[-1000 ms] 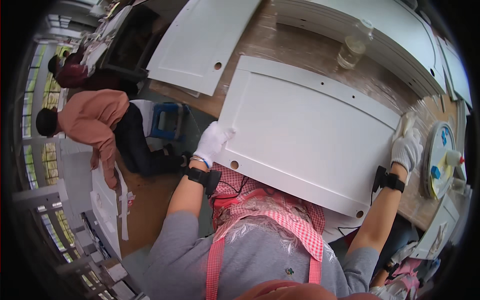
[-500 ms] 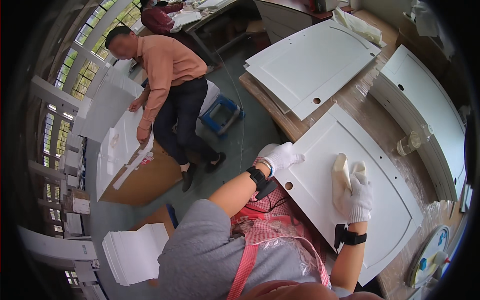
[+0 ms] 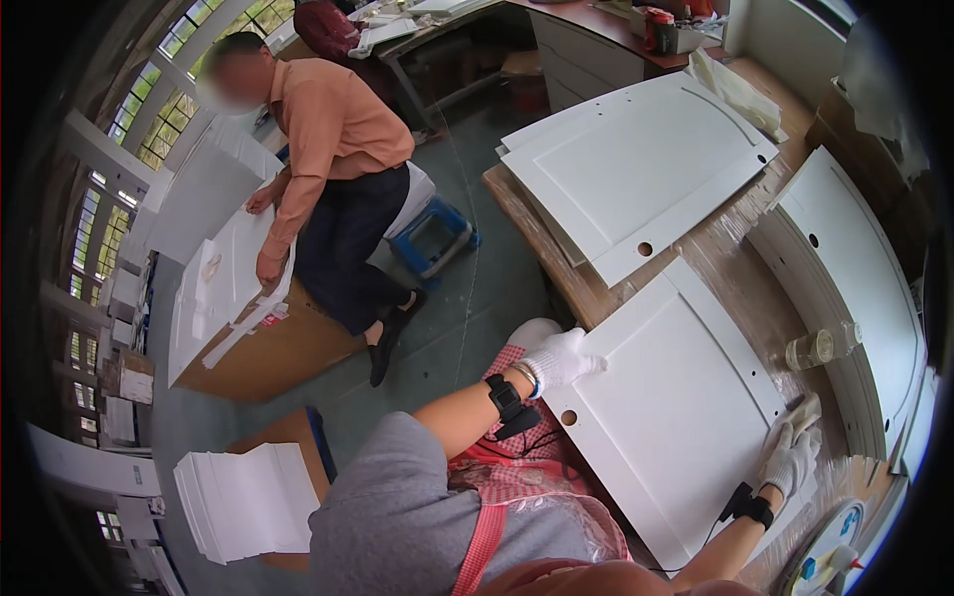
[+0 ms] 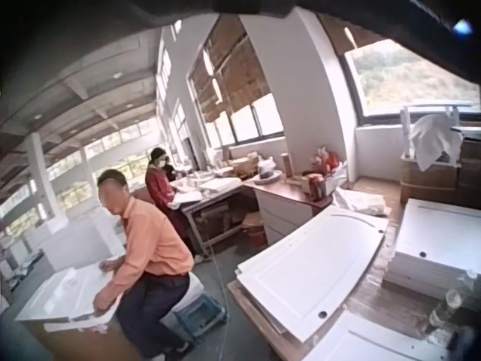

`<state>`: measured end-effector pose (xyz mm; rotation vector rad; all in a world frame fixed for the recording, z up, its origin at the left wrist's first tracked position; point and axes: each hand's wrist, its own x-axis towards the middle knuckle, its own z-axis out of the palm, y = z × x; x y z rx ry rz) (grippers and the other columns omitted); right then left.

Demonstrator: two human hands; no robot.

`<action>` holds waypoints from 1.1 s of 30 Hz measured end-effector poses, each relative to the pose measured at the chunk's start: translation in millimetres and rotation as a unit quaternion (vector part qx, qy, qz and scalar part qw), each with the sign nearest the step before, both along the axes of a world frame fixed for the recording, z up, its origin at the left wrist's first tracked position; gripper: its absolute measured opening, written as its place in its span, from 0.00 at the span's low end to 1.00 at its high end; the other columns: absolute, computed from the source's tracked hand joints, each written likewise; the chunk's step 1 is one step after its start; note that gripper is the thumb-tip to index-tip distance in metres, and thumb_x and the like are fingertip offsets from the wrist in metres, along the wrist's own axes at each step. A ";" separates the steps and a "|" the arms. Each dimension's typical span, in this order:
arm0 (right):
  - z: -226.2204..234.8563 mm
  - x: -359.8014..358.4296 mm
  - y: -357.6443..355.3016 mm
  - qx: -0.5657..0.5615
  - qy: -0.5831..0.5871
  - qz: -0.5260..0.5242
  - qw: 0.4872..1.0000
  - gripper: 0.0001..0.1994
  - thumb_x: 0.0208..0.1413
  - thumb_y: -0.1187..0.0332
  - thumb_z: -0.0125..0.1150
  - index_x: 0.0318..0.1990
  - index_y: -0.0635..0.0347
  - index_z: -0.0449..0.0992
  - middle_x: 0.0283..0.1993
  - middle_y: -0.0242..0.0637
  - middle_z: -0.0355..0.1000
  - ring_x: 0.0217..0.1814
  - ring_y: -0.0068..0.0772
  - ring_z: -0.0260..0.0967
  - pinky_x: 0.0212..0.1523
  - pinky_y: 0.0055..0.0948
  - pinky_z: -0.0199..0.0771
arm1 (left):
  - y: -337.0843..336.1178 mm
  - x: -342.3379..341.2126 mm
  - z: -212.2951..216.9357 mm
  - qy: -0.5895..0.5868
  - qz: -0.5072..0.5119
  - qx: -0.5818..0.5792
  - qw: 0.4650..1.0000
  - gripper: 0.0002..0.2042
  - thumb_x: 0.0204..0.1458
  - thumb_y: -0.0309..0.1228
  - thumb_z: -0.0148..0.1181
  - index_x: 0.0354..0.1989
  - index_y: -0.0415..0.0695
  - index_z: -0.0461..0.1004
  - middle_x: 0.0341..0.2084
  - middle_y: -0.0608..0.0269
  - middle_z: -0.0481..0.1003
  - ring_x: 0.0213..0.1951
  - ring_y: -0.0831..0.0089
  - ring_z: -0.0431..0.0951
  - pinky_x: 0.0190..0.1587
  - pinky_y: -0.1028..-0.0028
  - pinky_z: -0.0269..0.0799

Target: Sanding and cleaning white cabinet doors in a manufacturing setting.

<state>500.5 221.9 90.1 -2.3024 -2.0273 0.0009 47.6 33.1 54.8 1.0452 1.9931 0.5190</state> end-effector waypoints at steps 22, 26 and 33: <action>6.4 140.6 -10.2 0.047 -0.075 -0.080 0.993 0.17 0.57 0.62 0.64 0.55 0.47 0.81 0.51 0.51 0.80 0.52 0.64 0.78 0.54 0.56 0.78 | -5.5 1.7 -5.3 -0.076 0.023 0.094 0.992 0.21 0.59 0.41 0.72 0.45 0.33 0.76 0.36 0.55 0.83 0.38 0.67 0.82 0.44 0.66 0.78; 10.3 87.2 -7.7 -0.011 -0.095 -0.040 0.995 0.16 0.57 0.59 0.64 0.52 0.41 0.85 0.58 0.40 0.78 0.57 0.53 0.76 0.58 0.49 0.78 | -4.8 0.2 -6.3 -0.084 0.036 0.087 0.992 0.19 0.62 0.40 0.69 0.49 0.34 0.76 0.41 0.55 0.81 0.43 0.68 0.79 0.49 0.66 0.74; 2.5 52.1 -4.0 0.001 -0.001 0.010 1.000 0.15 0.59 0.55 0.62 0.48 0.48 0.86 0.57 0.46 0.78 0.55 0.57 0.76 0.56 0.50 0.78 | -7.6 -1.5 -2.2 -0.096 0.013 0.088 0.991 0.19 0.63 0.39 0.68 0.50 0.36 0.75 0.41 0.60 0.79 0.44 0.72 0.76 0.51 0.69 0.72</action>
